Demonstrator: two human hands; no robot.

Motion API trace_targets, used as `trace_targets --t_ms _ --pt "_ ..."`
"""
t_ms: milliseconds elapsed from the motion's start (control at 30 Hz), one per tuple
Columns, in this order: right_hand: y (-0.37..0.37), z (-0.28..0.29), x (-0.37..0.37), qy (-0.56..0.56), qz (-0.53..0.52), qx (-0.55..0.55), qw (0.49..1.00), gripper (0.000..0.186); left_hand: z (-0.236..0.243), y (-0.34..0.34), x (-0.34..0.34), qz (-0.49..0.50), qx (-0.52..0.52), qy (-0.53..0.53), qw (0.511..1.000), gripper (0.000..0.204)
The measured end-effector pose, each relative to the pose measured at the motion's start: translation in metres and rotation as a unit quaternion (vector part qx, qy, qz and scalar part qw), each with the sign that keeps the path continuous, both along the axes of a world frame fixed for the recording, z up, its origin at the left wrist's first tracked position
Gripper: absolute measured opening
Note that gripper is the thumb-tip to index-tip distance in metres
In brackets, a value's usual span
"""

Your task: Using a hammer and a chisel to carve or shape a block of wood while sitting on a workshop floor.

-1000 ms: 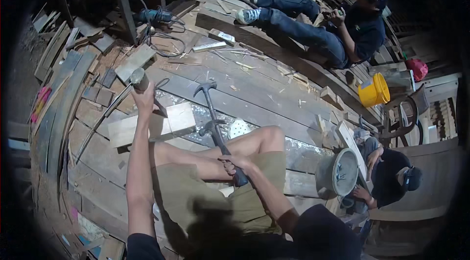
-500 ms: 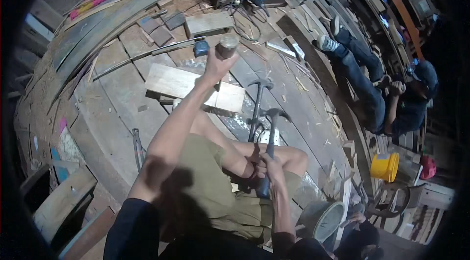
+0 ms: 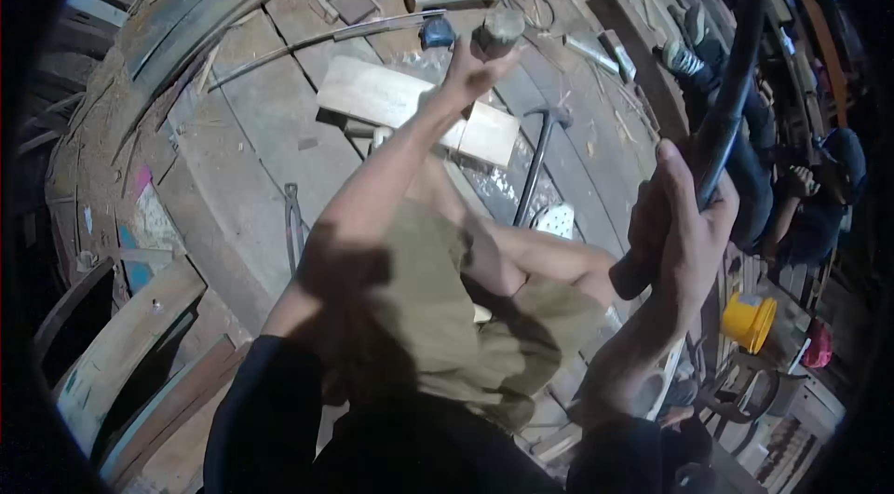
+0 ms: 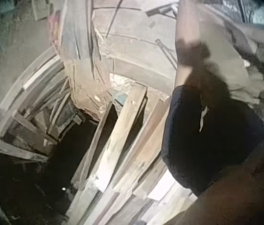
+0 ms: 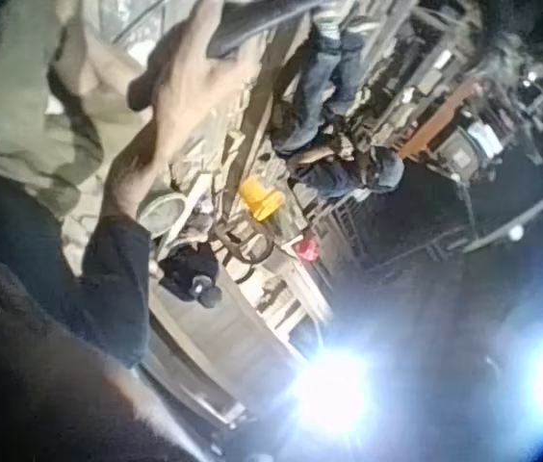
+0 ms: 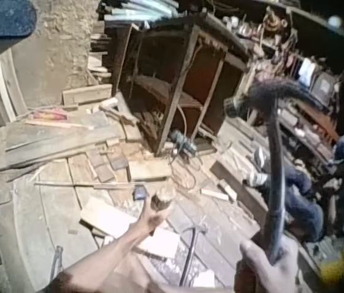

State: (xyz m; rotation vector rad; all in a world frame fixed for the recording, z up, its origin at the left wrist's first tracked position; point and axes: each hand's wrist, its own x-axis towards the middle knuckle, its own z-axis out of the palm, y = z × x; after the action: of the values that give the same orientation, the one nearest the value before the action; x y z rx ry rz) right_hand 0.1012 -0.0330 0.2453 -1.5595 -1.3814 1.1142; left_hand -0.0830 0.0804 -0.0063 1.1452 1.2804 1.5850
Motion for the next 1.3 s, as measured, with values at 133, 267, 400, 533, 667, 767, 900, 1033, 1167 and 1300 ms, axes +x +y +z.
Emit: trace_targets --t_ms 133,267,400,533,667,767,900,1033,1167,1300 --pt "-0.018 -0.003 -0.006 -0.053 0.019 -0.072 0.996 0.019 -0.005 -0.004 0.005 -0.056 0.059 -0.028 0.996 0.046" --pt "-0.043 -0.009 0.002 0.023 0.001 -0.224 0.974 0.02 -0.004 -0.008 0.015 -0.056 0.053 0.026 0.997 0.042" --pt "-0.05 -0.018 0.018 0.062 -0.033 -0.272 0.96 0.019 0.001 -0.009 0.02 0.028 0.126 0.051 0.99 0.03" --pt "-0.06 -0.026 0.035 0.068 -0.061 -0.272 0.958 0.019 0.001 -0.009 0.011 0.105 0.053 -0.056 0.992 0.018" --pt "-0.084 -0.04 0.055 0.113 -0.083 -0.309 0.941 0.021 -0.007 -0.014 -0.023 0.056 -0.077 0.001 0.995 0.018" --pt "-0.109 -0.056 0.072 0.156 -0.115 -0.368 0.91 0.022 -0.014 -0.017 -0.033 0.047 -0.083 0.018 0.995 0.024" --pt "-0.143 -0.087 0.089 0.096 -0.164 -0.42 0.888 0.021 -0.017 -0.023 -0.034 0.137 -0.056 0.028 0.989 0.027" --pt "-0.174 -0.104 0.109 0.114 -0.2 -0.468 0.853 0.021 -0.014 -0.033 -0.045 0.127 -0.098 -0.081 0.984 0.026" --pt "-0.186 -0.114 0.121 0.139 -0.198 -0.492 0.837 0.018 -0.011 -0.026 -0.05 0.13 -0.053 -0.1 0.985 0.022" --pt "-0.19 -0.12 0.12 0.127 -0.176 -0.511 0.832 0.018 -0.005 -0.014 -0.039 0.071 -0.075 -0.116 0.988 0.021"
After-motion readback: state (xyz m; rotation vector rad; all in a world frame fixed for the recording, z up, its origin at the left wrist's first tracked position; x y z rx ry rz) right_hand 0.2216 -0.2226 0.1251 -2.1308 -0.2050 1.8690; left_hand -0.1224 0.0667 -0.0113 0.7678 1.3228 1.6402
